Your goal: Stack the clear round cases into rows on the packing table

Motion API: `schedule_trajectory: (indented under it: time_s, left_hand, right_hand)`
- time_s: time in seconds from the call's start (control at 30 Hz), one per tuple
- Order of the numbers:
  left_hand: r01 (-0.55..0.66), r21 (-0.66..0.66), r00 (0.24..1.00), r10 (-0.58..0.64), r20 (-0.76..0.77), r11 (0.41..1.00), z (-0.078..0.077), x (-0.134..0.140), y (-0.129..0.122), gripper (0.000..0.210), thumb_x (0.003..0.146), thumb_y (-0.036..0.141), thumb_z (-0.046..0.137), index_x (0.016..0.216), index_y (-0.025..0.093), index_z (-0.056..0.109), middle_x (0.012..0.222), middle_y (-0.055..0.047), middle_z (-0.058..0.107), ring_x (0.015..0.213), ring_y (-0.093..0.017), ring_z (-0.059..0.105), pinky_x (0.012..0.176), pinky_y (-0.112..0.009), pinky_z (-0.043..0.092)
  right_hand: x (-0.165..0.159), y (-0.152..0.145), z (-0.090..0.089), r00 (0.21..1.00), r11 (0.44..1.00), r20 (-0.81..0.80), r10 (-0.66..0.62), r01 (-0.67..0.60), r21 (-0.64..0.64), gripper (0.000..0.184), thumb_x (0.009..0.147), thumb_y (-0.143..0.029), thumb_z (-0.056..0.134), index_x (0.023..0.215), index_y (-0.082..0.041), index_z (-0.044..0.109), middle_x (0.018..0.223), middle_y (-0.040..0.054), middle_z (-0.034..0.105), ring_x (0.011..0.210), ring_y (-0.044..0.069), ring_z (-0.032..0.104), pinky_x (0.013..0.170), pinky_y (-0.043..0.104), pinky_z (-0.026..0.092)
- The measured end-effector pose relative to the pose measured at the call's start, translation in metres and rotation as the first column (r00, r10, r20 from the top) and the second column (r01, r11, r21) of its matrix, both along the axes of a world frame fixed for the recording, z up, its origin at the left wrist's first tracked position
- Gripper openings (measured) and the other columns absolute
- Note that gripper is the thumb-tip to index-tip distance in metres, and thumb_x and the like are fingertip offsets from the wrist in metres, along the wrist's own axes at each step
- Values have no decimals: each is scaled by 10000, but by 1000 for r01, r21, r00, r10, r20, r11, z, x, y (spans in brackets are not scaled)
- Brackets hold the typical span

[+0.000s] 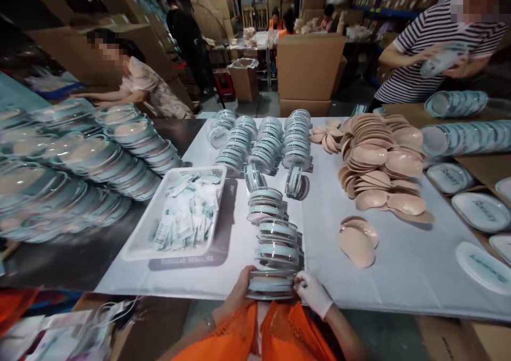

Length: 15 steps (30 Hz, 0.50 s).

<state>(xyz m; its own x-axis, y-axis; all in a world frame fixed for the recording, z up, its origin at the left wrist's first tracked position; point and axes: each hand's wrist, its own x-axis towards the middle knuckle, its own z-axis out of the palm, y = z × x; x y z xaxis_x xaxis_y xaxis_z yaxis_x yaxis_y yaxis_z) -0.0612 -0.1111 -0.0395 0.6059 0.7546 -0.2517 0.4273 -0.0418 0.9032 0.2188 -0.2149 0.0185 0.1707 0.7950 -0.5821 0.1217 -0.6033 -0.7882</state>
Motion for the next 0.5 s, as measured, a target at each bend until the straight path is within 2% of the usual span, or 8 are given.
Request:
schedule_trajectory:
  time_s: [0.1, 0.23, 0.37, 0.5]
  left_hand:
    - [28, 26, 999, -27, -39, 999, 4, 1, 1, 798, 655, 230, 758, 1420, 212, 529, 1367, -153, 652, 1304, -394, 648, 1170, -520, 516]
    - [66, 57, 992, -59, -107, 996, 10, 0, 4, 738, 662, 242, 755, 1375, 206, 569, 1305, -156, 699, 1271, -401, 667, 1150, -548, 523]
    - [86, 76, 986, -73, -151, 993, 16, -2, 7, 664, 694, 287, 734, 1339, 205, 600, 1258, -143, 720, 1203, -396, 680, 1096, -559, 537]
    - [99, 66, 986, -89, -143, 993, 21, -3, 6, 653, 682, 278, 740, 1324, 239, 631, 1247, -123, 726, 1187, -398, 684, 1059, -527, 549]
  right_hand:
    - [1, -7, -12, 998, 998, 33, 55, -55, -9, 395, 623, -526, 441, 888, -242, 508, 671, -73, 401, 627, 133, 357, 644, 320, 317]
    - [5, -9, -22, 983, 992, 160, 88, -102, 77, 372, 662, -459, 414, 949, -242, 507, 704, -43, 484, 703, 177, 477, 738, 346, 388]
    - [9, -10, -22, 991, 991, 75, 111, -116, 67, 339, 672, -460, 506, 931, -242, 529, 719, -39, 523, 681, 170, 486, 702, 325, 391]
    - [8, -12, -16, 999, 995, 0, 50, -49, 90, 311, 631, -447, 550, 865, -242, 555, 801, 4, 608, 640, 164, 498, 634, 312, 374]
